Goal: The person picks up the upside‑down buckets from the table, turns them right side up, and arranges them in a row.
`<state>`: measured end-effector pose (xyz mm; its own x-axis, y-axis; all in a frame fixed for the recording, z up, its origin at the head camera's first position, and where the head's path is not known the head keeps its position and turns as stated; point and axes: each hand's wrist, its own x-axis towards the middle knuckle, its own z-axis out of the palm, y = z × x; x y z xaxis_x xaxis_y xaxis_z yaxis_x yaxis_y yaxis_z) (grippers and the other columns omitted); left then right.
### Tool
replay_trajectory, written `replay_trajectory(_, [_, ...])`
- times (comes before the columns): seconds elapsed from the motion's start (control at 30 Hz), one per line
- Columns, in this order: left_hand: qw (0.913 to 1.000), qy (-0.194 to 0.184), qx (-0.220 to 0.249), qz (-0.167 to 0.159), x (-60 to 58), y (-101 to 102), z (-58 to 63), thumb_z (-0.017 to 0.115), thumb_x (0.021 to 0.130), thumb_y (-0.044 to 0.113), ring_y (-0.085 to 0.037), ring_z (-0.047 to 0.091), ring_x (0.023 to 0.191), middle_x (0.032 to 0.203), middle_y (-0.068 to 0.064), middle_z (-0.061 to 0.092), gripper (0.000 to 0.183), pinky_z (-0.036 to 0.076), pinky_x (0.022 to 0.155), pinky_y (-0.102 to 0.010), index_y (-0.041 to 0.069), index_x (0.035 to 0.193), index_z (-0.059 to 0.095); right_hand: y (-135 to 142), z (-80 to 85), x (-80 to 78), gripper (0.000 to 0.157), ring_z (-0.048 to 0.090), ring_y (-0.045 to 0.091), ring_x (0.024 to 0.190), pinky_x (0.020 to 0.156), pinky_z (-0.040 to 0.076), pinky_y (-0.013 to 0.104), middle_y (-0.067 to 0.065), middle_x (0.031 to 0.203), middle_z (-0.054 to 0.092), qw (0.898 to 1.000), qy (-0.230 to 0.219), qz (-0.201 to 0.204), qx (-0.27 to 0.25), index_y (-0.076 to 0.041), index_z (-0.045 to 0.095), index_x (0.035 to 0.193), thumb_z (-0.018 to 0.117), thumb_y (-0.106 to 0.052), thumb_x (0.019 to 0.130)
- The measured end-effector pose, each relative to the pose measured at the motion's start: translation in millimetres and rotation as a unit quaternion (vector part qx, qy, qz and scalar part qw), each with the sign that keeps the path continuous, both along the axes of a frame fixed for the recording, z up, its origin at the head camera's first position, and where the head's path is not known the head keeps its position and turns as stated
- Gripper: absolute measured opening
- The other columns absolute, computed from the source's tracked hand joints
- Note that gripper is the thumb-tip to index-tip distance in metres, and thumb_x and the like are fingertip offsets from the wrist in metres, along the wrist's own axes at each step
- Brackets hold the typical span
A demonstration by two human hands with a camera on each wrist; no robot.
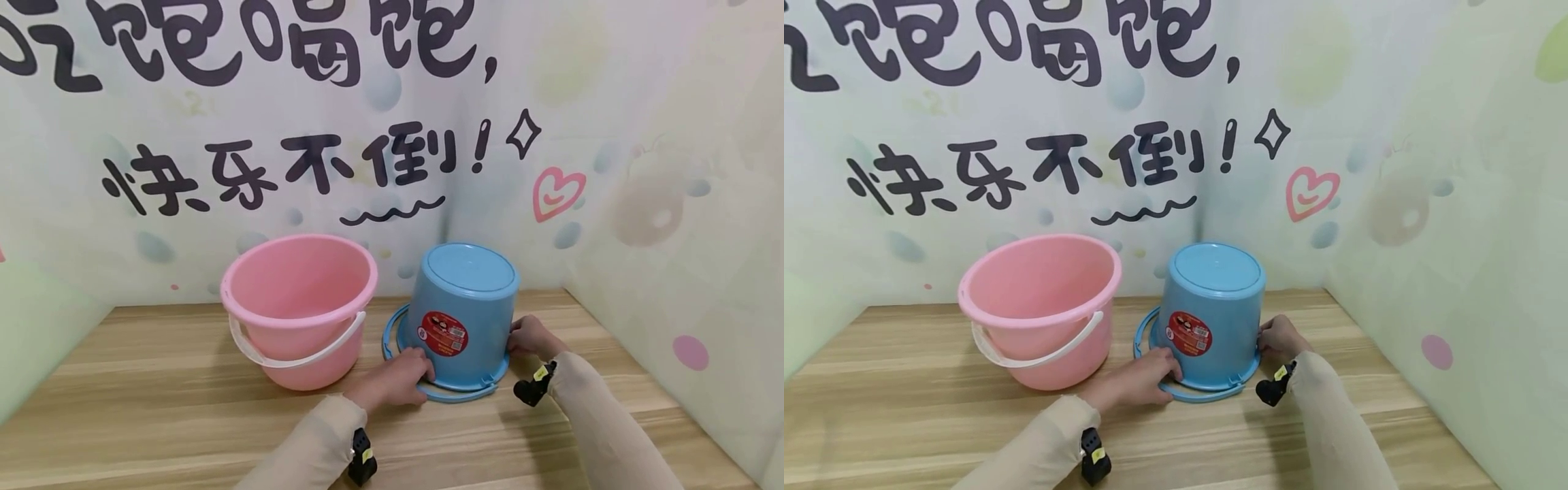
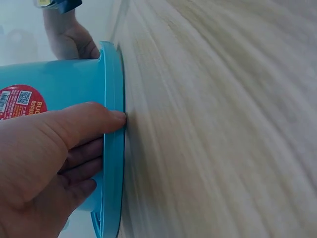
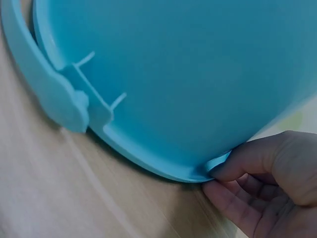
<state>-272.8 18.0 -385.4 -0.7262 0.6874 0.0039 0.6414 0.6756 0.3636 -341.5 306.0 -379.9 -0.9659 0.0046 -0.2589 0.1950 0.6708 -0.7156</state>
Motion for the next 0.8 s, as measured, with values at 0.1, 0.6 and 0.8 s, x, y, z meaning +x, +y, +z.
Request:
replay_trajectory(0.1, [0.9999,0.007,0.009,-0.004,-0.2,-1.0,2.0,0.074,0.075,0.015,-0.011,0.042,0.091,0.094,0.003,0.048,0.025,0.042,0.082,-0.021,0.009,0.097,0.064,1.7,-0.4,1.2,0.029,0.057,0.019,0.067,0.062,0.052,0.031,0.015,0.087,0.061,1.0,0.005,0.002,-0.002,0.016,0.058,0.102,0.054,0.009,0.074])
replay_trajectory(0.6, [0.9975,-0.022,0.066,-0.009,2.2,-6.3,22.1,0.078,0.071,0.015,-0.011,0.041,0.093,0.094,0.005,0.046,0.029,0.043,0.079,-0.021,0.011,0.093,0.059,9.8,10.7,12.3,0.042,0.059,0.02,0.081,0.077,0.051,0.037,0.022,0.099,0.059,0.997,-0.016,-0.002,-0.079,0.02,0.044,0.122,0.052,0.001,0.085])
replay_trajectory(0.8, [0.9962,-0.023,0.083,-0.01,1.1,-6.9,28.5,0.078,0.068,0.015,-0.011,0.041,0.092,0.092,0.006,0.046,0.033,0.043,0.076,-0.02,0.011,0.094,0.058,11.0,16.8,18.1,0.041,0.056,0.012,0.07,0.073,0.05,0.03,0.003,0.075,0.057,0.989,-0.007,-0.001,-0.147,0.019,0.047,0.119,0.052,-0.001,0.083])
